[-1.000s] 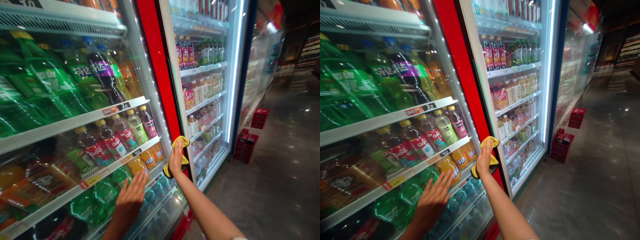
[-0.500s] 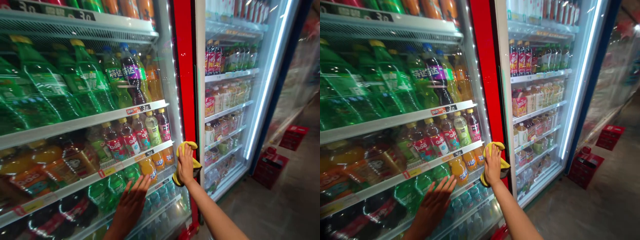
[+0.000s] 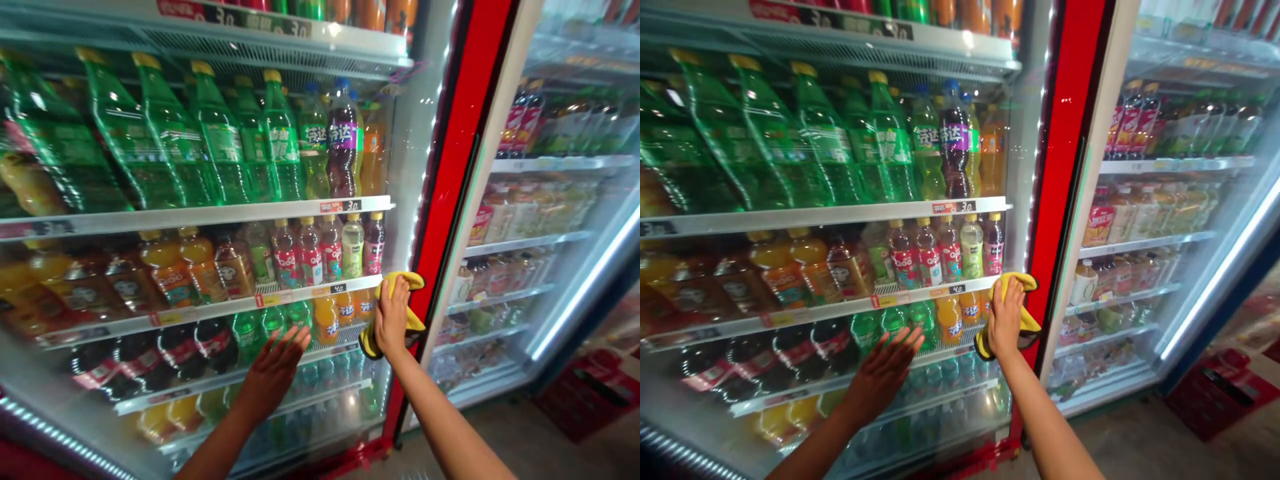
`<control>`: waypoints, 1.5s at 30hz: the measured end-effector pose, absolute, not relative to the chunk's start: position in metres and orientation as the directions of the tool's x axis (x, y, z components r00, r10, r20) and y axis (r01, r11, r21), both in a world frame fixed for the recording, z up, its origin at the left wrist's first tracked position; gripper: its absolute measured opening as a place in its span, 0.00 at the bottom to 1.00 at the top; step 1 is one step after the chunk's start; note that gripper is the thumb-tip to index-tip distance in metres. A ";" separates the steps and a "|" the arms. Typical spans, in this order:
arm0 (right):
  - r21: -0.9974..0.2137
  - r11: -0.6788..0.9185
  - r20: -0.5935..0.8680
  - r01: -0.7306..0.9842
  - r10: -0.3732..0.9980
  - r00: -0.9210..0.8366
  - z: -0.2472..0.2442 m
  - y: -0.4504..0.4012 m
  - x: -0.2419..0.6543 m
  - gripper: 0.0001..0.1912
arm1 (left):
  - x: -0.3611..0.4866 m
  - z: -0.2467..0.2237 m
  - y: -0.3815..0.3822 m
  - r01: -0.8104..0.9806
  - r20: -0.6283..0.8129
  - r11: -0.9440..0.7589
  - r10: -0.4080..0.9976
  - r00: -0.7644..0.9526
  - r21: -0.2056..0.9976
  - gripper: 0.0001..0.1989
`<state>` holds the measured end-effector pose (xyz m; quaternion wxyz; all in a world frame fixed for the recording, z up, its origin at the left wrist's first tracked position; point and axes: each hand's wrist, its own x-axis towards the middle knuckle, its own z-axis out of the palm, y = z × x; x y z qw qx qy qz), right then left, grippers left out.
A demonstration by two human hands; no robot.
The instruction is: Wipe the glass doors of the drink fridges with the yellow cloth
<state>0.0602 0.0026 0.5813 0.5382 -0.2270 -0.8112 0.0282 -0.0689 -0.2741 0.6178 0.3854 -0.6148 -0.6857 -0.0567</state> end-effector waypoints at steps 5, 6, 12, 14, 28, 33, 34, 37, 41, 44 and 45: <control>-0.150 0.962 0.858 0.230 0.242 -0.453 0.577 -0.048 0.025 0.39 | -0.068 0.609 -0.290 0.858 0.579 0.324 0.814 -0.038 -0.399 0.29; -0.065 0.980 0.835 0.188 0.156 -0.528 0.564 -0.052 0.032 0.39 | -0.068 0.607 -0.294 0.852 0.573 0.339 0.818 -0.056 -0.400 0.29; 0.121 0.980 0.757 0.159 0.012 -0.653 0.545 -0.038 0.067 0.41 | -0.076 0.613 -0.337 0.794 0.563 0.440 0.812 -0.153 -0.419 0.30; 0.030 0.977 0.796 0.211 0.104 -0.596 0.567 -0.053 0.047 0.42 | -0.079 0.618 -0.352 0.776 0.571 0.476 0.800 -0.185 -0.415 0.30; 0.109 0.994 0.749 0.021 -0.069 -0.659 0.615 -0.134 0.000 0.38 | -0.088 0.621 -0.416 0.649 0.528 0.635 0.752 -0.394 -0.419 0.35; 0.076 0.994 0.753 -0.079 -0.109 -0.649 0.625 -0.195 -0.039 0.37 | -0.093 0.623 -0.427 0.647 0.514 0.642 0.749 -0.417 -0.410 0.36; 0.121 0.982 0.730 -0.144 -0.187 -0.657 0.618 -0.197 -0.038 0.38 | -0.093 0.623 -0.429 0.643 0.517 0.654 0.739 -0.432 -0.399 0.36; 0.253 0.926 0.653 -0.281 -0.378 -0.656 0.599 -0.179 -0.019 0.41 | -0.094 0.629 -0.442 0.611 0.534 0.707 0.691 -0.487 -0.357 0.35; 0.253 0.950 0.684 -0.185 -0.311 -0.660 0.615 -0.167 -0.012 0.39 | -0.103 0.644 -0.470 0.571 0.555 0.757 0.637 -0.536 -0.318 0.34; 0.159 0.985 0.760 -0.074 -0.169 -0.628 0.641 -0.206 -0.039 0.36 | -0.115 0.647 -0.488 0.551 0.566 0.776 0.614 -0.551 -0.305 0.32; 0.131 0.990 0.774 -0.057 -0.138 -0.618 0.645 -0.222 -0.050 0.36 | -0.119 0.646 -0.493 0.553 0.564 0.772 0.619 -0.546 -0.313 0.32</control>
